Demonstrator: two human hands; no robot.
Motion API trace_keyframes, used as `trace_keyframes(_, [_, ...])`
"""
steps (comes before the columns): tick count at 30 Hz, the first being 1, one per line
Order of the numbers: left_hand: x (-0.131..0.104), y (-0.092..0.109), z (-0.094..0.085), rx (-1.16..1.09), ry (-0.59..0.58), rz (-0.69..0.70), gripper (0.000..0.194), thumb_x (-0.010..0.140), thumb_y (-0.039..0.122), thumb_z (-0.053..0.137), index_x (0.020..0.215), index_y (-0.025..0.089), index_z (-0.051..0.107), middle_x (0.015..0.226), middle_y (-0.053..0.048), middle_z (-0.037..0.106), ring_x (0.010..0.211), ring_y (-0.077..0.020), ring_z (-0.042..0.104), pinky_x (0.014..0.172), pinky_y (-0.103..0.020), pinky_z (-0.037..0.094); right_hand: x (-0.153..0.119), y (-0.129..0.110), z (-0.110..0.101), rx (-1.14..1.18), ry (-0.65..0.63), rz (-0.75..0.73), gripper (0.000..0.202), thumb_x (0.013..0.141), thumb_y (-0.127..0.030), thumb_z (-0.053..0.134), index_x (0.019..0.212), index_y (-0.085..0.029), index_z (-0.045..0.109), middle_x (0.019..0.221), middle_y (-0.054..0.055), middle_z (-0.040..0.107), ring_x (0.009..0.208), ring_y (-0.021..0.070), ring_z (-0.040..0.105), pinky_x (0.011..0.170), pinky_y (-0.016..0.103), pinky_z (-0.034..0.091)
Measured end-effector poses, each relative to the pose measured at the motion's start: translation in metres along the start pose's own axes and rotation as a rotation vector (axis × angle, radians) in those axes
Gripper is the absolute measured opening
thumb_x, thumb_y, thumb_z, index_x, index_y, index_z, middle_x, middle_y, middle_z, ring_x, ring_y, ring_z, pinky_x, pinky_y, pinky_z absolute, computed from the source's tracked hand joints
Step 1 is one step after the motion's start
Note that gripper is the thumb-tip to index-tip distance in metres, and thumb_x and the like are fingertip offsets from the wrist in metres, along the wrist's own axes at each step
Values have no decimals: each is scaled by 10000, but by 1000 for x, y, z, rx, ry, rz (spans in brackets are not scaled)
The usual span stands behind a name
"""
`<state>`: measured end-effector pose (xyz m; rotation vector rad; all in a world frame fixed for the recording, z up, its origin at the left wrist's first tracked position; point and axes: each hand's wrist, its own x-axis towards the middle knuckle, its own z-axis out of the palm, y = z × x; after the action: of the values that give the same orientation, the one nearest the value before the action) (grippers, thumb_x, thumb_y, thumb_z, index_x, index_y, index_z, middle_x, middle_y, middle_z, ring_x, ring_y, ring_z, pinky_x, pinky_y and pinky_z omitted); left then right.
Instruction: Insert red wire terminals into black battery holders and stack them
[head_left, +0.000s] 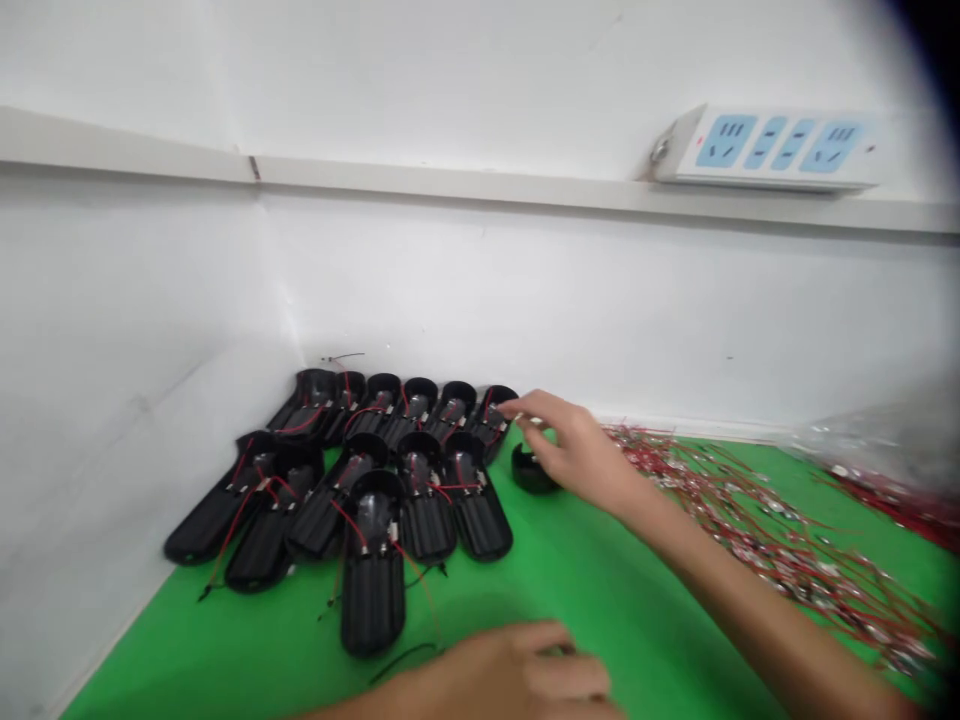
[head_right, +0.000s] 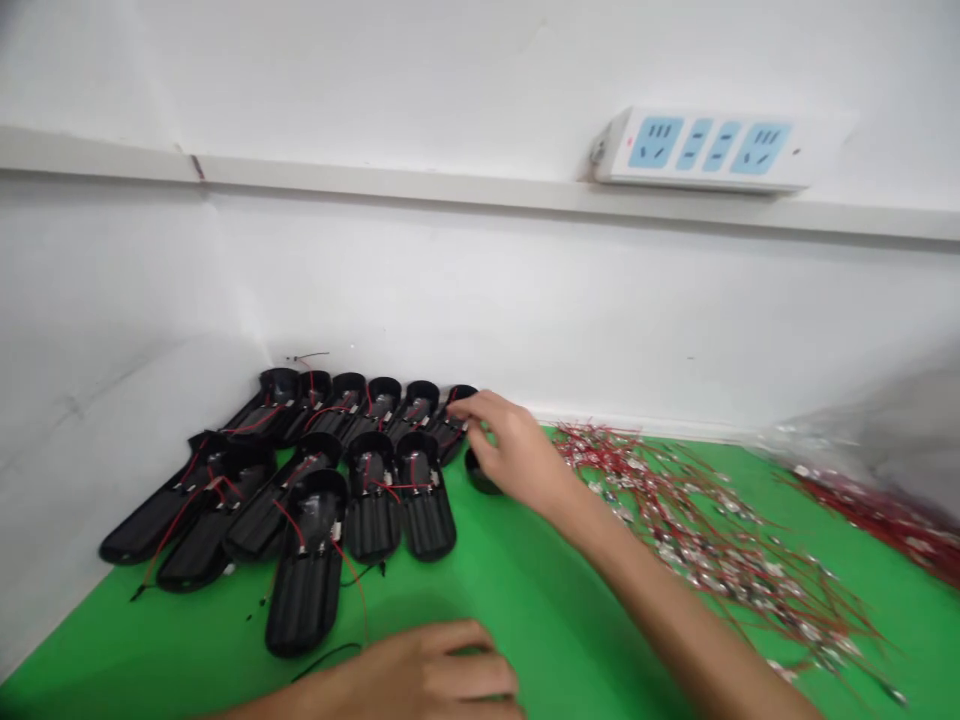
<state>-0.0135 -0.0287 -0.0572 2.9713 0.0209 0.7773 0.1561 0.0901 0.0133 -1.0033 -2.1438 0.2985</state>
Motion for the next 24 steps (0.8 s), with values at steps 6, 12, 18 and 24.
trace_keyframes(6, [8,5,-24,244,-109,-158,205,947,276,697,812,212,557,742,57,622,733,-149,562,722,-316,441,-65,61,-27,-367,-245,81,617,815,12,453,1407,-112,571,1400,174,605,1275,294,561,1099,502,454])
trace_keyframes(12, [9,9,-26,337,43,-408,175,985,143,500,1039,208,654,1005,-17,702,949,-204,614,908,-359,438,-69,32,-39,-305,-354,72,571,840,-29,509,1400,-112,590,1250,150,671,1135,277,603,1039,455,477])
trace_keyframes(18, [20,-7,-42,551,211,-503,185,990,229,527,1045,167,693,1193,-142,641,1115,-308,573,955,-442,399,-78,11,-65,-4,-508,18,526,853,-48,577,1356,-195,631,1265,85,676,1165,227,606,1062,394,463])
trace_keyframes(24, [14,-6,-27,295,189,-370,291,1026,179,440,842,222,661,1086,-21,712,1080,-161,621,1001,-271,438,-97,55,-128,-228,79,353,209,930,-145,556,1059,-191,714,1071,92,713,991,216,653,922,373,496])
